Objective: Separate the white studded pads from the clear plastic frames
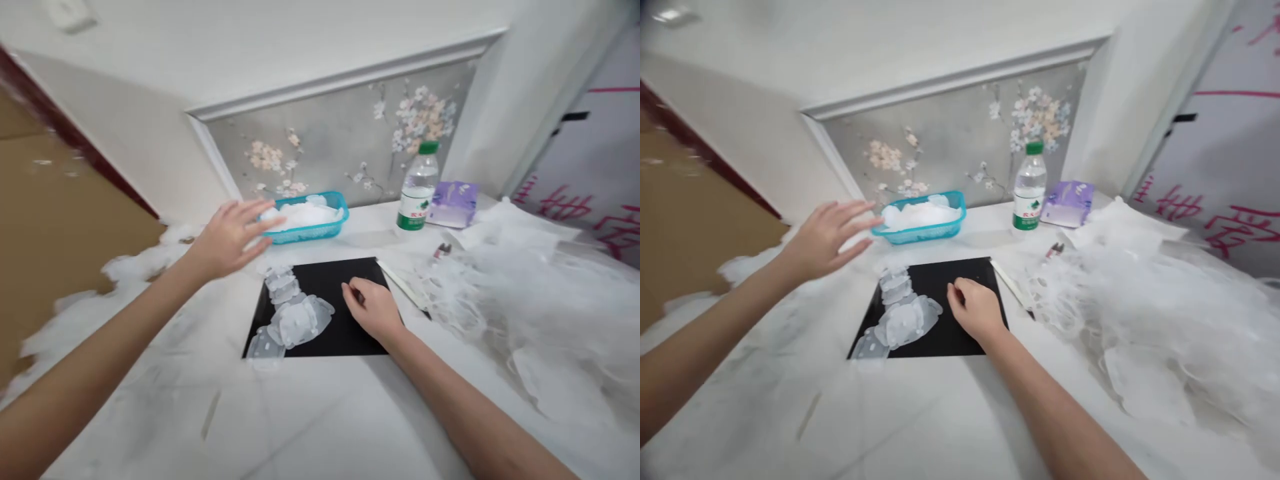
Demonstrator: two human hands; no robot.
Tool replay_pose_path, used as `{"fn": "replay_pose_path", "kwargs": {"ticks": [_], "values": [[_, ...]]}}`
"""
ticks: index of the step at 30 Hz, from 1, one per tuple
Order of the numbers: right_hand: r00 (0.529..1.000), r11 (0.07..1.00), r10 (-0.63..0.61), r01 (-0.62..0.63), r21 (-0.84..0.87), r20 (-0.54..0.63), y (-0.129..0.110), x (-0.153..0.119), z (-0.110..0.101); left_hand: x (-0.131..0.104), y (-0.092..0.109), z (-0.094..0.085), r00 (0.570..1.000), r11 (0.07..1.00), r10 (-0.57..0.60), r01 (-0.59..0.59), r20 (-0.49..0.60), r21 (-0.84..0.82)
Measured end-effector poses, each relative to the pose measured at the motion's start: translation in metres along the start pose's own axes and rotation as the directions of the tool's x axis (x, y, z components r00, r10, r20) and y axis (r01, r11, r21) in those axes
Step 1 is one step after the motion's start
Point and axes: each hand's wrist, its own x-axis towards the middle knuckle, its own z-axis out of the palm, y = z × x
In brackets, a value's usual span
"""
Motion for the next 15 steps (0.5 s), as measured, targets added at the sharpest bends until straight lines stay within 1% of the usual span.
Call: {"fn": "replay_pose_path", "kwargs": {"ticks": [1, 2, 3, 4, 6, 7, 8, 9, 11, 12, 13, 14, 15], "values": [[1.0, 1.0, -0.016, 0.016, 0.005, 0.009, -0.001, -0.003, 0.0, -0.024, 0.014, -0.021, 0.999, 1.0, 0.012, -0.012, 0.047, -0.003], [0.999, 0.999, -0.033, 0.033, 0.011, 0.021, -0.001, -0.005, 0.0, -0.046, 0.031, -0.041, 0.998, 0.999, 0.008, -0.006, 0.064, -0.036], [0.998, 0.999, -0.047, 0.046, 0.015, 0.029, -0.002, -0.008, 0.001, -0.067, 0.049, -0.061, 0.995, 0.996, -0.015, 0.023, 0.095, -0.083], [0.998, 0.998, -0.057, 0.056, 0.018, 0.033, -0.003, -0.011, 0.001, -0.085, 0.068, -0.08, 0.993, 0.988, -0.064, 0.077, 0.101, -0.133], [0.997, 0.997, -0.075, 0.075, 0.009, 0.033, -0.004, -0.015, 0.002, -0.114, 0.105, -0.117, 0.989, 0.96, -0.151, 0.148, 0.009, -0.238], [0.995, 0.996, -0.089, 0.09, -0.002, 0.032, -0.004, -0.017, 0.002, -0.125, 0.122, -0.133, 0.973, 0.94, -0.216, 0.184, -0.082, -0.286], [0.994, 0.995, -0.099, 0.1, -0.015, 0.035, -0.005, -0.018, 0.002, -0.136, 0.137, -0.148, 0.959, 0.927, -0.237, 0.176, -0.153, -0.331], [0.993, 0.994, -0.108, 0.109, -0.03, 0.038, -0.006, -0.021, 0.001, -0.147, 0.151, -0.161, 0.944, 0.909, -0.265, 0.178, -0.195, -0.376], [0.993, 0.99, -0.117, 0.118, -0.074, 0.028, -0.008, -0.027, -0.001, -0.176, 0.173, -0.177, 0.925, 0.892, -0.297, 0.18, -0.235, -0.415], [0.993, 0.988, -0.116, 0.117, -0.101, 0.021, -0.009, -0.031, -0.003, -0.194, 0.182, -0.179, 0.904, 0.885, -0.347, 0.228, -0.25, -0.406], [0.994, 0.985, -0.11, 0.11, -0.13, 0.009, -0.01, -0.037, -0.005, -0.215, 0.191, -0.178, 0.872, 0.851, -0.424, 0.291, -0.244, -0.437], [0.995, 0.982, -0.101, 0.1, -0.159, -0.001, -0.011, -0.043, -0.008, -0.238, 0.199, -0.174, 0.794, 0.777, -0.551, 0.376, -0.256, -0.506], [0.996, 0.979, -0.09, 0.086, -0.186, -0.01, -0.012, -0.049, -0.011, -0.261, 0.206, -0.168, 0.65, 0.616, -0.72, 0.437, -0.243, -0.655]]}}
